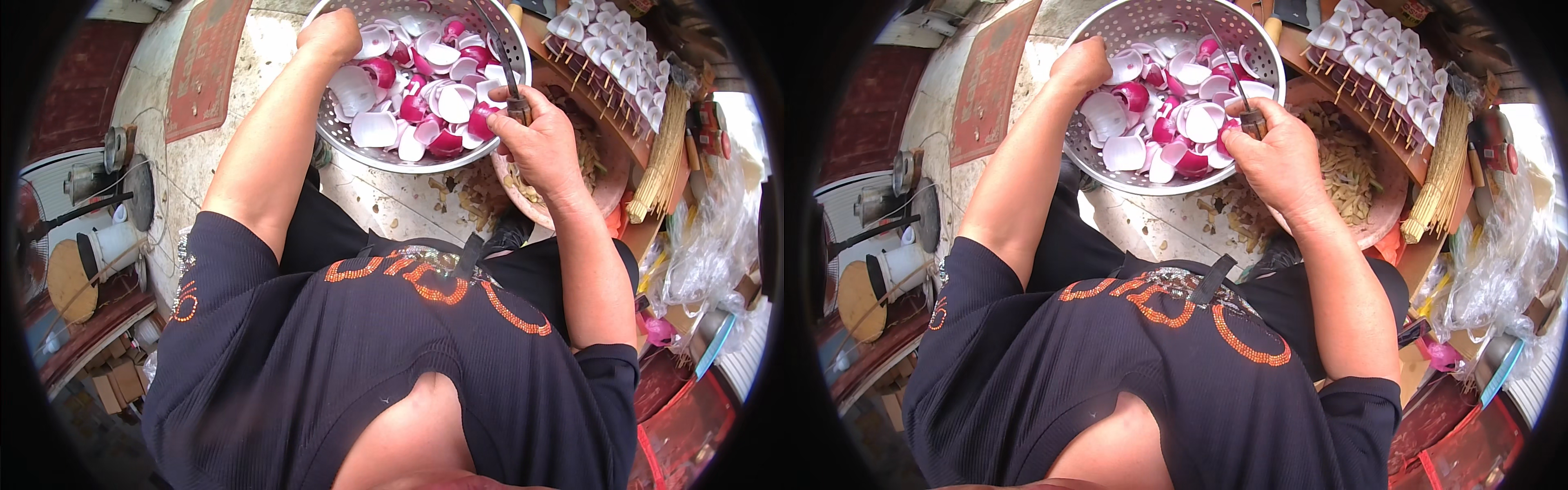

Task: The person uses a small knife to trim white and pink petal-shaped items in a metal colander. They then insert wooden skewers into the trimmed pieces and place the assembled items onto a wooden drying rack.

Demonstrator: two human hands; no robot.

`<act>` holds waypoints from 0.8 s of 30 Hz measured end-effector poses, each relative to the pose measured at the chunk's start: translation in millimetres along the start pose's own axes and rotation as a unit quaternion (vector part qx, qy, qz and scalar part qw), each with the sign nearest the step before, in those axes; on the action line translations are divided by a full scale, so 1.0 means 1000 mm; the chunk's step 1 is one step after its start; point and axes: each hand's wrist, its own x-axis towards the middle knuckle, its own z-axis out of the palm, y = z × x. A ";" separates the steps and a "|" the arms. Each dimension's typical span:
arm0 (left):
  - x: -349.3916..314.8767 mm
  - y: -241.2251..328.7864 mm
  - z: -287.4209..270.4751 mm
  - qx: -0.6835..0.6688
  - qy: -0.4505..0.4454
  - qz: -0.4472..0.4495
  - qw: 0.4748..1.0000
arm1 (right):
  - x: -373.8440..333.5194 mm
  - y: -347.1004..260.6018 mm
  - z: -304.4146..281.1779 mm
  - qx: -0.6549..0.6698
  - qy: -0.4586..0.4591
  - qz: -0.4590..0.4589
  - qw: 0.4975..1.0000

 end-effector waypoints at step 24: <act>-0.061 0.050 -0.053 -0.655 -0.130 0.044 0.743 | 0.002 0.019 0.009 -0.255 0.026 -0.149 0.955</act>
